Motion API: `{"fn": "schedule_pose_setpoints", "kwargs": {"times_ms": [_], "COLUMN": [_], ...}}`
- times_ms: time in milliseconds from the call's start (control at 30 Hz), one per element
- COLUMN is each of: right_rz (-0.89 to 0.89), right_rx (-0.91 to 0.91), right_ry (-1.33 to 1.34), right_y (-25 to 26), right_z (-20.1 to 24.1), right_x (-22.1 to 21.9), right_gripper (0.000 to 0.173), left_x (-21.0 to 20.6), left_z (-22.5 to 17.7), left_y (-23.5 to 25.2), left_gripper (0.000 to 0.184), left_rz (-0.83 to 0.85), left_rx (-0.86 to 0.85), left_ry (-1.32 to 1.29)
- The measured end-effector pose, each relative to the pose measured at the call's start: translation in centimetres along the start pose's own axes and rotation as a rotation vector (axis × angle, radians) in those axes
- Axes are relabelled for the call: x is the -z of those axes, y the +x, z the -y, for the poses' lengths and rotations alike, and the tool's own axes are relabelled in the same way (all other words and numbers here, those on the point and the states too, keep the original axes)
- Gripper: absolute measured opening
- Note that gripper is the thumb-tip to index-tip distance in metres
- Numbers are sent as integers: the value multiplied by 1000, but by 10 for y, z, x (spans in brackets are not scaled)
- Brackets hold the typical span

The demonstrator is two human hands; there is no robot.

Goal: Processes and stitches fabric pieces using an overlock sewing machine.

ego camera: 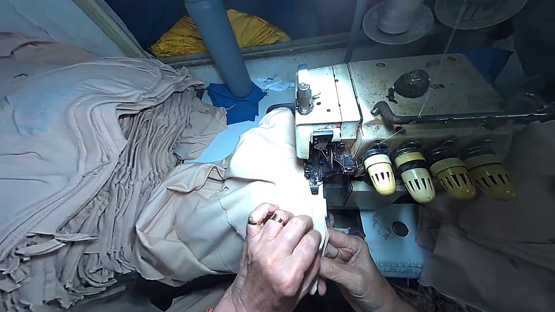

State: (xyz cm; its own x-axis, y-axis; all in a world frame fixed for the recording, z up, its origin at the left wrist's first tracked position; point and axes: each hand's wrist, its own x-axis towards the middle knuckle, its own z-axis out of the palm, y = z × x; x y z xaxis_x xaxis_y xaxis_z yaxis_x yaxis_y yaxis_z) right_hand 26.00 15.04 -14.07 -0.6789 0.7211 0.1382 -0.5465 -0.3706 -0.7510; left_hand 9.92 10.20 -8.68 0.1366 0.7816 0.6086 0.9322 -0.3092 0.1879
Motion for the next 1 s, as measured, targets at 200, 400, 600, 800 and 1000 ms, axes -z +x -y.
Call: {"fn": "schedule_pose_setpoints", "kwargs": {"times_ms": [200,400,600,800,1000], "right_rz": [-94,-96,-22,109,-282], "right_rx": [28,-47,22,424,358], "right_ry": [-43,-34,-477,-960,-1080], "right_y": [19,25,20,20,5], "right_z": [-4,-7,7,6,34], "right_x": [-26,-42,-34,-7,36], "right_gripper": [14,13,15,42,26], "left_x": [-1,-8,3,34,7], "left_z": [11,32,36,-19,-25], "left_y": [24,40,20,-12,-23], "left_gripper": [21,19,19,9,14], "left_rz": [-3,-21,-73,145,252], "left_rx": [37,168,441,480,361], "left_ry": [99,65,-37,-448,-292]}}
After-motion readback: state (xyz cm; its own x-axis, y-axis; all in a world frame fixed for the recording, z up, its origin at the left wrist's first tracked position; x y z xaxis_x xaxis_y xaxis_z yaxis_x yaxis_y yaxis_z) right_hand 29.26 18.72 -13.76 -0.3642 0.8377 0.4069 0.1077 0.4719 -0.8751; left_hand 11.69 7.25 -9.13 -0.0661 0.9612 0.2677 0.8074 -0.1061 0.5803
